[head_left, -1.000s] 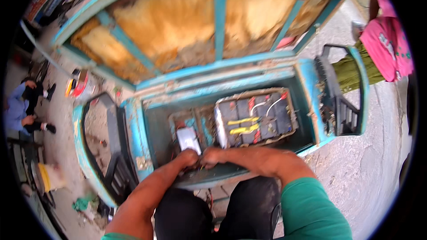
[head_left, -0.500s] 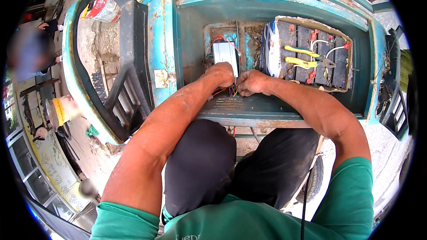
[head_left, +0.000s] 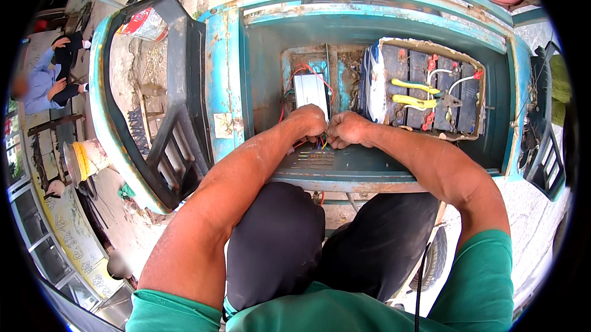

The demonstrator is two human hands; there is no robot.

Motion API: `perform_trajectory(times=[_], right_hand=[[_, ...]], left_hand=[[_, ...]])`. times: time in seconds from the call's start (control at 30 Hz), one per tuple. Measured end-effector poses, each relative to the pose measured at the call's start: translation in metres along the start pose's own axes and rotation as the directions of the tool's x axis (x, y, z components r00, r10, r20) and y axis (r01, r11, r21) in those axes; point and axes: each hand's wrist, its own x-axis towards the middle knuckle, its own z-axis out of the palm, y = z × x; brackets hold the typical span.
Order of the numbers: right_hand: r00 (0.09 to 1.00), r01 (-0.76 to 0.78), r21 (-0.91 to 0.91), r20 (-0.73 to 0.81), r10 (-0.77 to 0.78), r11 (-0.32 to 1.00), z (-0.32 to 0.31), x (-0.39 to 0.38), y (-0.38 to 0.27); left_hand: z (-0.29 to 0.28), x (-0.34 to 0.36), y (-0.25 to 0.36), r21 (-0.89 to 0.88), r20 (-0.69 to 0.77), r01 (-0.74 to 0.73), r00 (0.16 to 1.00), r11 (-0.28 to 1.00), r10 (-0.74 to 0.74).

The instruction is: The person works on the electrical system of a tricycle, using pliers to strip and connect wires to a battery and a control box. The person also uses electrical tape to insulate connections.

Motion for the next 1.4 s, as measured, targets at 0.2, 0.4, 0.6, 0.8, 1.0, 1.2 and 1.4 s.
perform_trajectory(times=[0.2,0.4,0.6,0.8,1.0,1.2,1.4], right_hand=[[1.0,0.001,-0.018,-0.004,-0.001,1.0,0.001,-0.003,-0.003],[0.999,0.032,-0.046,-0.028,-0.033,0.998,0.002,-0.006,-0.002],[0.996,0.05,-0.114,-0.07,-0.059,0.992,0.002,-0.007,-0.004],[0.999,0.024,-0.045,-0.041,-0.026,0.999,-0.001,-0.003,-0.001],[0.999,0.039,-0.076,-0.03,-0.041,0.996,0.002,-0.004,-0.002],[0.999,0.042,-0.095,-0.021,-0.044,0.995,0.004,-0.006,-0.004],[0.998,0.049,-0.089,-0.041,-0.053,0.995,0.004,-0.003,0.0]], left_hand=[[-0.005,-0.017,0.008,-0.084,0.051,0.066,0.997,0.994,-0.062],[0.001,-0.005,0.0,0.006,0.02,0.0,1.0,1.0,0.0],[0.003,0.008,-0.004,-0.028,0.037,0.034,0.999,0.999,-0.033],[0.003,0.002,-0.005,-0.17,0.067,0.103,0.993,0.98,-0.093],[-0.002,-0.013,0.008,-0.062,0.044,0.109,0.993,0.992,-0.107],[-0.002,-0.022,0.014,-0.069,0.001,0.151,0.988,0.986,-0.152],[0.002,-0.005,0.005,-0.017,-0.037,0.081,0.996,0.997,-0.082]])
